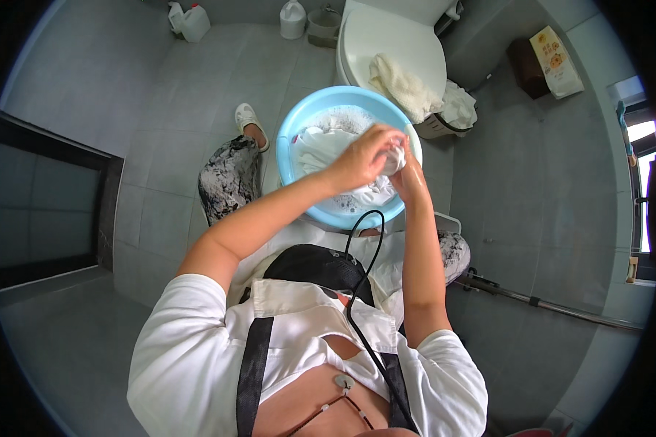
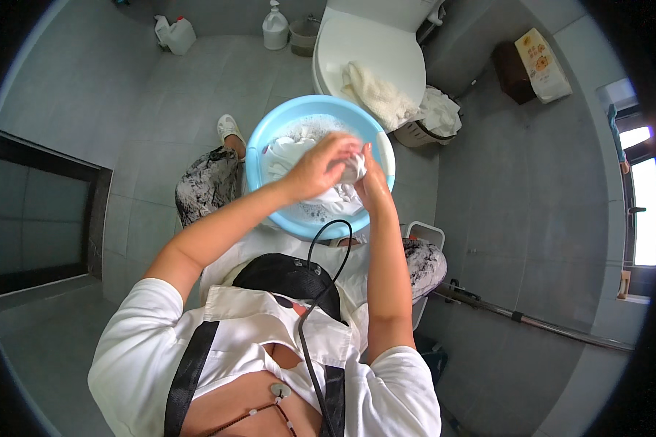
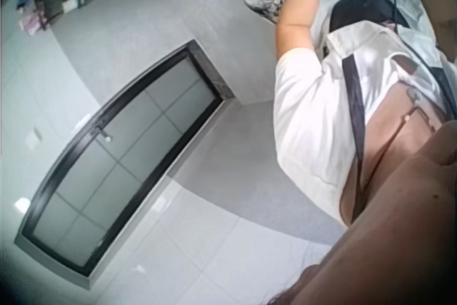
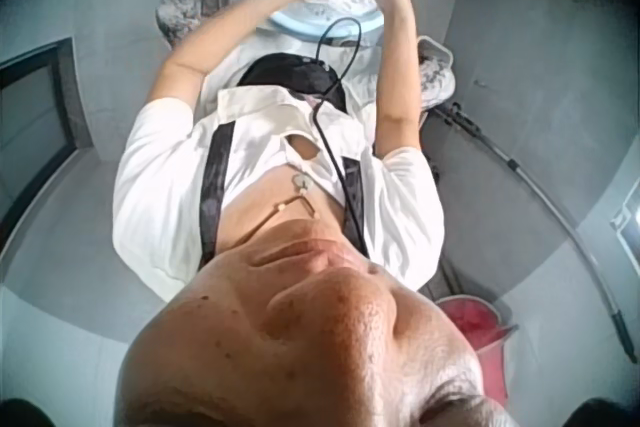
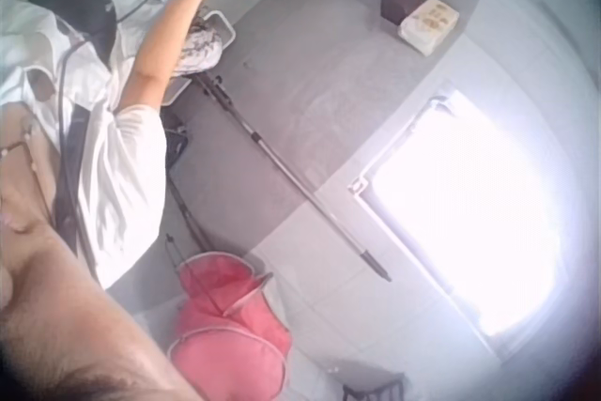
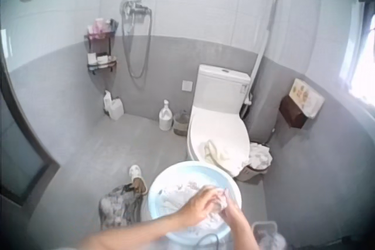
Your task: The person washes a white garment in a blue basin filled with soapy water by hand, scrubbing the fabric against itself and lifting it to check.
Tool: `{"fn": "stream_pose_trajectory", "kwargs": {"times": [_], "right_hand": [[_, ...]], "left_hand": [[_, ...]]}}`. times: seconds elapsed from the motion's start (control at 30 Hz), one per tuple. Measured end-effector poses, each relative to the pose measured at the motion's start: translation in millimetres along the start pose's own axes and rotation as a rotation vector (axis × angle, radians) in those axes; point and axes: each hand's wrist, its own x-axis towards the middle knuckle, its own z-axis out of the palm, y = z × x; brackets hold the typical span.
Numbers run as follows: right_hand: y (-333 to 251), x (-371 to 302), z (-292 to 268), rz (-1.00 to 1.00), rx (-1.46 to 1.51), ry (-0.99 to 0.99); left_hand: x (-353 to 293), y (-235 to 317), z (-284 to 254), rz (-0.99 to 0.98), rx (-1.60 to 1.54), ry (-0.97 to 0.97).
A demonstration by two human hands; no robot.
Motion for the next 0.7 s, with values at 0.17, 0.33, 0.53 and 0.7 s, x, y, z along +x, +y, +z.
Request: {"fn": "stream_pose_trajectory", "kwargs": {"times": [0.17,0.33,0.53,0.7], "right_hand": [[2,2,-10,-0.042,0.399,-0.206],[8,-4,-25,-0.065,0.382,-0.015],[16,-9,-46,-0.089,0.537,-0.068],[16,-11,-66,-0.181,0.515,-0.041]], "left_hand": [[-34,-13,-11,0.012,0.204,-0.07],[-42,-66,-72,-0.126,0.72,0.139],[-29,-118,-79,-0.65,0.8,0.006],[-22,-127,-86,-0.888,0.356,-0.094]]}}
